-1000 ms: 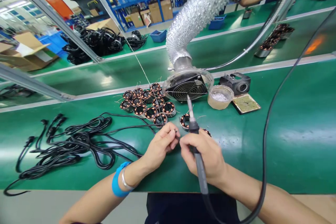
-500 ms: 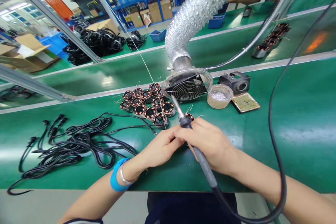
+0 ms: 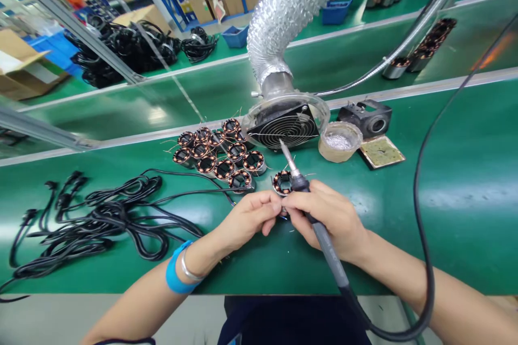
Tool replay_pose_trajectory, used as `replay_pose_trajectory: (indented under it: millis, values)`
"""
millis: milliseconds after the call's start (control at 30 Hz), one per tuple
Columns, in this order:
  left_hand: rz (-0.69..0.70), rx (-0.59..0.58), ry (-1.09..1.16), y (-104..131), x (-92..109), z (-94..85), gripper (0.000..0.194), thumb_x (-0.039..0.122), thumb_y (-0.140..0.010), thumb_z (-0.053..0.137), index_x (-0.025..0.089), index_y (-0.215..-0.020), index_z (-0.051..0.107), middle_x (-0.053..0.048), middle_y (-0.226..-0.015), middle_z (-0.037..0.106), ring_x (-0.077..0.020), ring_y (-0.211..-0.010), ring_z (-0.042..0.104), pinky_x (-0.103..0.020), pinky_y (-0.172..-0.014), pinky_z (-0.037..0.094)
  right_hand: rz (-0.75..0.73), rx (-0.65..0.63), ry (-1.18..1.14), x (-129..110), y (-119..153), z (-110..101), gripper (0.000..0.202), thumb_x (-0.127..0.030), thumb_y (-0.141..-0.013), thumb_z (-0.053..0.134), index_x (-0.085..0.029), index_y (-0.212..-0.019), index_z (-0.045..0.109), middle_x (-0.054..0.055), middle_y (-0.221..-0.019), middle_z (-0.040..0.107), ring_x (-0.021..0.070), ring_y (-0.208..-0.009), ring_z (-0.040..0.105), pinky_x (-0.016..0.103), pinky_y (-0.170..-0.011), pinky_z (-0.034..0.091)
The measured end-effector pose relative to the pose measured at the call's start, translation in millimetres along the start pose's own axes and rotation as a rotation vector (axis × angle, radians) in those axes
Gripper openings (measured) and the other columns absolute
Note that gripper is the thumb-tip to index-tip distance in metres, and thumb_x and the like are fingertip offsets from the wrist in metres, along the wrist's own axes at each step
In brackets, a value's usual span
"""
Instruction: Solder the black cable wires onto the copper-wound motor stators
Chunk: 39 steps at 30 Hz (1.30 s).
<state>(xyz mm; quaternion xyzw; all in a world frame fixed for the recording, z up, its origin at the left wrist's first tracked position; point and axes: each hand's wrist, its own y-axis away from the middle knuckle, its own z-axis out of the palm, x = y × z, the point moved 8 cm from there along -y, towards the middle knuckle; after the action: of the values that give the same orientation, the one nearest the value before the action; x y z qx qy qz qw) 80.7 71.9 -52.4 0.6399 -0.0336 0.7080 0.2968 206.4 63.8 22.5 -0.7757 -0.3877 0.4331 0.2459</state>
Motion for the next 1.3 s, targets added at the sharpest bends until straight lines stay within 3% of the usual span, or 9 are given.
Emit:
replay_pose_trajectory:
  millis: [233,367,533,633,767,933,1100,1200,1300]
  values:
    - [0.043,0.204,-0.014,-7.9,-0.3,-14.1,0.02,0.037,-0.074,0.062,0.018,-0.07,0.056,0.008,-0.053,0.037,-0.0078,-0.051,0.031,-0.023,-0.054,0.026,0.142,0.049,0.021,1.9,7.7,-20.3,0.045,-0.003,-0.091,0.062,-0.027,-0.129,0.062,0.002,-0.099,0.076,0.0171,-0.08,0.071,0.03,-0.067,0.058]
    - [0.057,0.236,-0.019,-8.2,-1.2,-15.4,0.019,0.037,-0.075,0.061,0.018,-0.07,0.057,0.008,-0.052,0.037,-0.008,-0.051,0.031,-0.024,-0.054,0.028,0.163,0.128,0.048,-2.3,10.1,-44.2,0.058,-0.007,-0.093,0.061,-0.027,-0.147,0.052,0.001,-0.09,0.074,0.0155,-0.071,0.068,0.029,-0.064,0.056]
    - [0.088,0.274,-0.079,-0.5,4.7,-13.8,0.02,0.035,-0.077,0.059,0.018,-0.067,0.055,0.007,-0.056,0.042,-0.0077,-0.053,0.032,-0.023,-0.054,0.027,0.189,0.174,-0.005,-2.6,5.4,-57.9,0.031,-0.018,-0.091,0.063,-0.025,-0.12,0.073,0.003,-0.082,0.07,0.018,-0.065,0.061,0.031,-0.049,0.046]
    - [0.07,0.314,-0.074,4.6,0.4,-16.7,0.022,0.037,-0.079,0.06,0.018,-0.069,0.056,0.008,-0.054,0.038,-0.0079,-0.051,0.029,-0.023,-0.052,0.026,0.227,0.154,0.006,0.3,4.7,-53.6,0.027,-0.016,-0.091,0.063,-0.028,-0.112,0.073,0.001,-0.081,0.071,0.0177,-0.064,0.064,0.03,-0.048,0.048]
    - [0.044,0.376,0.002,9.8,-9.6,-22.2,0.025,0.042,-0.08,0.062,0.019,-0.073,0.056,0.01,-0.051,0.032,-0.0074,-0.048,0.026,-0.023,-0.051,0.023,0.153,0.043,0.081,1.6,0.1,-33.4,0.037,-0.013,-0.093,0.065,-0.027,-0.127,0.066,0.001,-0.096,0.076,0.0152,-0.07,0.07,0.026,-0.062,0.057]
    - [0.074,0.323,0.018,11.6,-7.6,-17.4,0.027,0.042,-0.081,0.063,0.018,-0.071,0.055,0.01,-0.05,0.034,-0.0066,-0.047,0.026,-0.023,-0.05,0.023,0.06,-0.166,0.055,6.4,-8.3,-0.1,0.025,-0.009,-0.094,0.062,-0.023,-0.113,0.07,-0.001,-0.082,0.073,0.012,-0.066,0.066,0.023,-0.063,0.054]
    - [0.081,0.285,0.001,13.3,-2.9,-13.8,0.033,0.047,-0.081,0.065,0.018,-0.071,0.055,0.01,-0.051,0.036,-0.0063,-0.047,0.026,-0.023,-0.049,0.022,0.192,-0.073,-0.027,20.9,-5.7,3.7,0.02,-0.01,-0.091,0.065,-0.022,-0.107,0.068,0.0,-0.087,0.073,0.0112,-0.07,0.065,0.022,-0.066,0.053]
    - [0.088,0.274,-0.012,11.7,-0.7,-12.1,0.035,0.049,-0.081,0.065,0.017,-0.072,0.055,0.009,-0.051,0.037,-0.0065,-0.048,0.027,-0.023,-0.05,0.022,0.396,0.0,-0.212,38.7,3.0,5.6,0.021,-0.011,-0.088,0.068,-0.022,-0.106,0.065,-0.002,-0.083,0.07,0.0096,-0.062,0.062,0.019,-0.055,0.049]
    - [0.117,0.266,-0.01,7.8,2.1,-11.0,0.033,0.047,-0.082,0.064,0.017,-0.073,0.056,0.009,-0.051,0.037,-0.0067,-0.048,0.028,-0.023,-0.05,0.022,0.458,0.032,-0.356,45.7,7.0,9.5,0.022,-0.014,-0.087,0.071,-0.023,-0.105,0.064,-0.002,-0.08,0.069,0.0085,-0.056,0.057,0.017,-0.047,0.043]
